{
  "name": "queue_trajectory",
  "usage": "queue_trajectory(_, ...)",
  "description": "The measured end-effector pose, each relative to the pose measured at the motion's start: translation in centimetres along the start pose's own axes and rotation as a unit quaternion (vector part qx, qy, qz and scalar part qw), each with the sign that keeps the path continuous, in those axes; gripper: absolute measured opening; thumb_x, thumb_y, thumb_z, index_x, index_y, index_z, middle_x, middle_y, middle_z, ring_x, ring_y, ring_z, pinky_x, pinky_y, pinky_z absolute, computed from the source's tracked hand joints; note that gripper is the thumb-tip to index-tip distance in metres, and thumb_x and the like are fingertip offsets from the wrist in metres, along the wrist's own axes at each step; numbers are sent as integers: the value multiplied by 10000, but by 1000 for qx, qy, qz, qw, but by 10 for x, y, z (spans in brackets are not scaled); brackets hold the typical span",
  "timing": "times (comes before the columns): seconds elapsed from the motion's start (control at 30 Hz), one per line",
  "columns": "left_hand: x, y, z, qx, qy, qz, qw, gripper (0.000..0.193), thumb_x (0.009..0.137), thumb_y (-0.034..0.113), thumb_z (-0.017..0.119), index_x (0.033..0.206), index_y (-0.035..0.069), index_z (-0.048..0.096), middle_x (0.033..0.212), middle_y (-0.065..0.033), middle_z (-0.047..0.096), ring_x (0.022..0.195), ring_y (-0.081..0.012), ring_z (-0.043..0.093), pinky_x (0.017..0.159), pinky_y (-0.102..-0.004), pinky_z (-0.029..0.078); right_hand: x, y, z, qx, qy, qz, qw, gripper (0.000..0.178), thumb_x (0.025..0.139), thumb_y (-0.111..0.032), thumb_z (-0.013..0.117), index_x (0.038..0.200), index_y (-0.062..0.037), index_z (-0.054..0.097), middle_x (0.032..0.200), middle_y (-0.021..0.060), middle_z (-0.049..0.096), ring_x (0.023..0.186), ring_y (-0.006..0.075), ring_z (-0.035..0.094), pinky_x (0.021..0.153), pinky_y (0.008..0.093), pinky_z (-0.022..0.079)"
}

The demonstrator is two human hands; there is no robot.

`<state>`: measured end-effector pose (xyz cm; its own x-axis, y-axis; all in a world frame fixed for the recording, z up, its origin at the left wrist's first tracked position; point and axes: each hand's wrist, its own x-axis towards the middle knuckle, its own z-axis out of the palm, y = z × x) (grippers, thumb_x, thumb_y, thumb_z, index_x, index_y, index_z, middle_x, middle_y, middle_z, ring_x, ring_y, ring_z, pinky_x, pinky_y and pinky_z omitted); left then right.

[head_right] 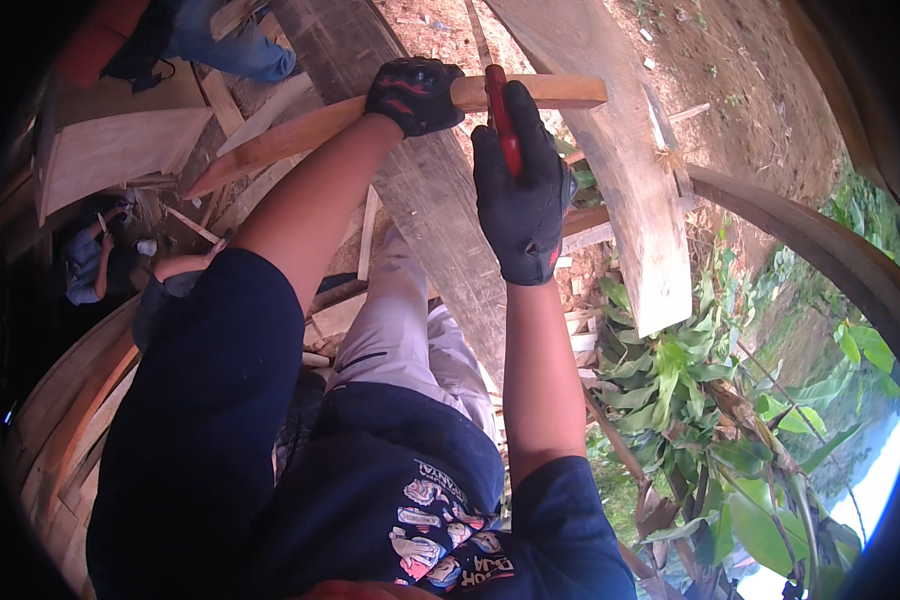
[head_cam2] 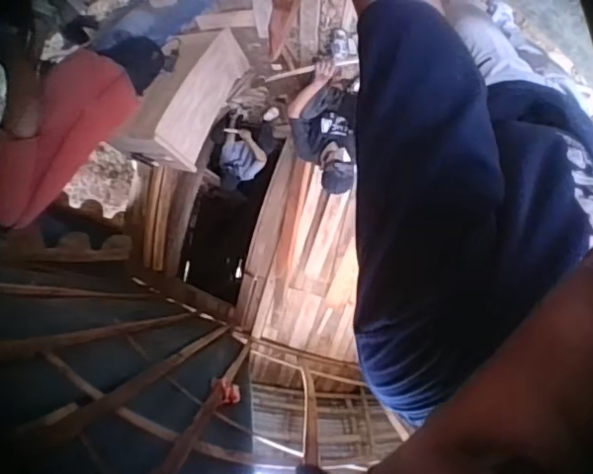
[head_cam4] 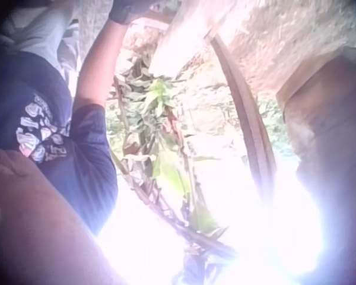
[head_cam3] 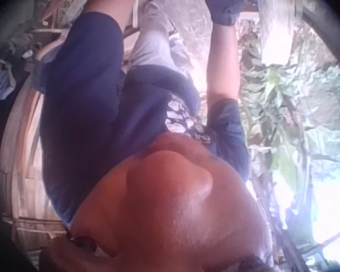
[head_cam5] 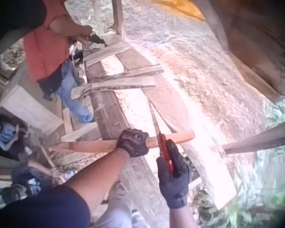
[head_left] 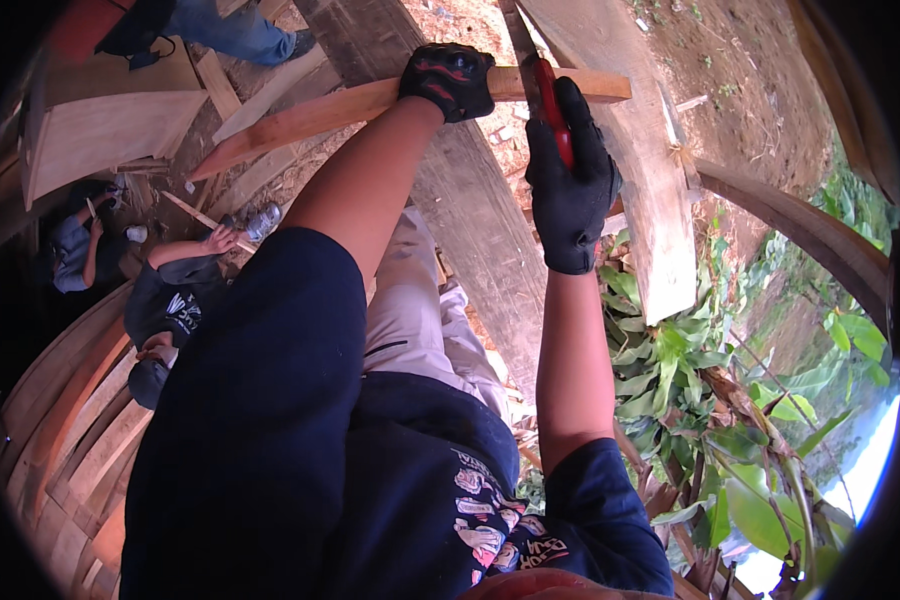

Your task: The person uses a red hand saw to cut a wooden plank resting on a wooden frame. They hold the plank with their left hand and saw with their right hand, making repeated strokes until the plank is cut. Another person is visible in the background working on a different task.

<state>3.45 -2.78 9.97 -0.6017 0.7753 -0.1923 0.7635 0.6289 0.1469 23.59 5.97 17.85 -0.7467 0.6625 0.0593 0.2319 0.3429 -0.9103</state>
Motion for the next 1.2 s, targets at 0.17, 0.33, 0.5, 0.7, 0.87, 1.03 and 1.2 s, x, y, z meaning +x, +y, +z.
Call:
queue_trajectory(0.17,0,-2,1,8,-18,-15,1000,413,824,489,786,1143,226,797,1094,-88,810,1060,-295,777,964,-467,610,-9,0,7,-35,3,-16,999,530,1013,-190,738,1520,-74,637,1217,251,780,1035,402,797,856,457,612)
queue_trajectory(0.33,-3,4,-11,14,-35,-16,999,401,817,342,716,1187,214,805,1145,-104,814,1088,-305,783,973,-463,613,-21,1,2,-22,13,16,1000,502,1028,-200,717,1507,-66,647,1220,255,781,1049,397,798,869,462,613)
queue_trajectory(0.5,0,1,-4,22,-41,-12,999,405,836,413,736,1197,241,804,1139,-82,817,1074,-295,786,954,-473,620,-17,-6,-8,-25,1,46,999,466,1039,-207,705,1488,-86,675,1254,247,780,1063,395,798,891,458,615)
queue_trajectory(0.7,0,3,-3,53,-65,-36,996,476,864,538,749,1229,237,798,1159,-80,815,1086,-295,783,953,-478,628,-76,-34,-33,-111,-10,19,994,478,1037,-140,668,1516,-134,665,1349,217,758,1161,389,779,982,465,609)
queue_trajectory(0.87,1,-1,-1,58,-76,-30,995,527,878,534,748,1293,210,777,1202,-92,806,1112,-308,775,984,-473,624,-150,-55,-86,-48,-34,136,989,471,1060,-144,656,1529,-111,663,1381,195,759,1107,258,795,941,389,599)
queue_trajectory(1.03,0,3,-6,37,-64,-32,997,532,840,521,796,1273,214,783,1175,-98,810,1092,-307,779,990,-466,619,-241,-101,-158,-172,-56,58,982,552,889,-37,755,1427,64,682,1289,281,769,952,354,828,827,403,630)
queue_trajectory(1.2,2,1,-6,30,-65,-22,997,531,804,506,816,1242,207,791,1139,-113,811,1066,-305,783,958,-469,628,-267,-122,-191,-218,-24,24,975,511,879,-22,741,1371,108,702,1250,305,772,945,379,820,826,414,626)
